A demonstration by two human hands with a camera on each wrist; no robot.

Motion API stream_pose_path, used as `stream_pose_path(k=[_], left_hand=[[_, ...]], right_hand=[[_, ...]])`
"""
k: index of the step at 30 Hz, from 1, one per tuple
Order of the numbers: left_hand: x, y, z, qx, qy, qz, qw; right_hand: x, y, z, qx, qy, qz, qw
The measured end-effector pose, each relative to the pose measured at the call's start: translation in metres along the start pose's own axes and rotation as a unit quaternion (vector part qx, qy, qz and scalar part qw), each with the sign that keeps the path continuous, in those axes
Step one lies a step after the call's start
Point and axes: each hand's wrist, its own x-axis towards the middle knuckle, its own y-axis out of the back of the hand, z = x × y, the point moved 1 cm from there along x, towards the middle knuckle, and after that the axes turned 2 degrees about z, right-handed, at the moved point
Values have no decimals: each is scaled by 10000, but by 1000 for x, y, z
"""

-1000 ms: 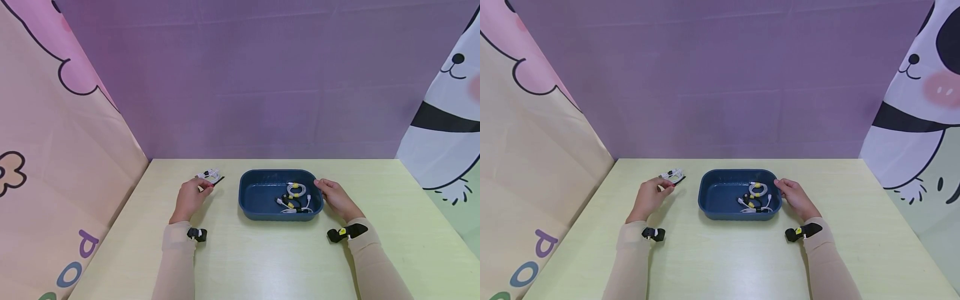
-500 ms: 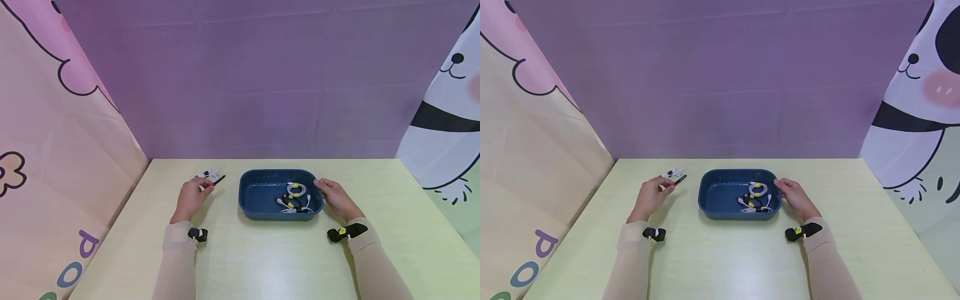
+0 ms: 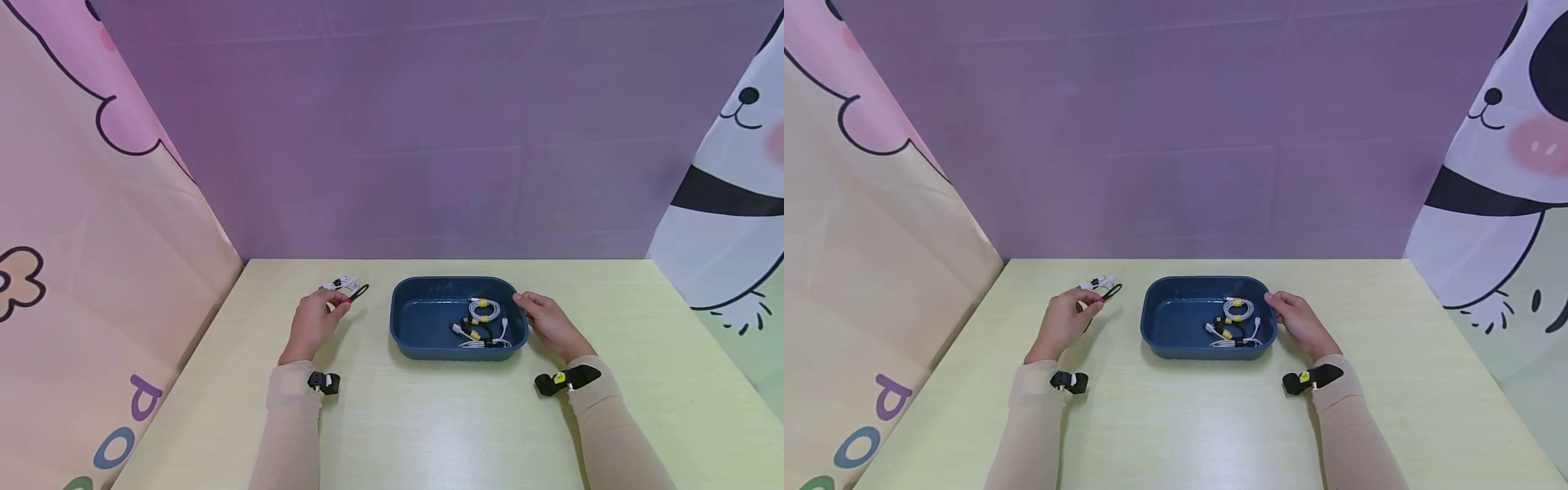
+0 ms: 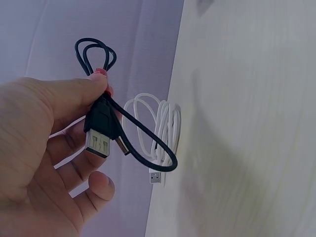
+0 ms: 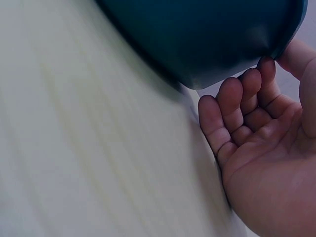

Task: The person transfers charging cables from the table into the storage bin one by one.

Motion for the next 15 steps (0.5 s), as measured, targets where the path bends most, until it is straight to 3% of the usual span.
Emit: stream_pose_path(k=[8,15], left_hand=[[0,0,-1,-62,-243,127,9996],[-1,1,4,-68,-226,152,9996]], right_hand=[[-2,0,-3,-213,-88,34,9997],[-3,-1,-4,-224,-96,39,9997]])
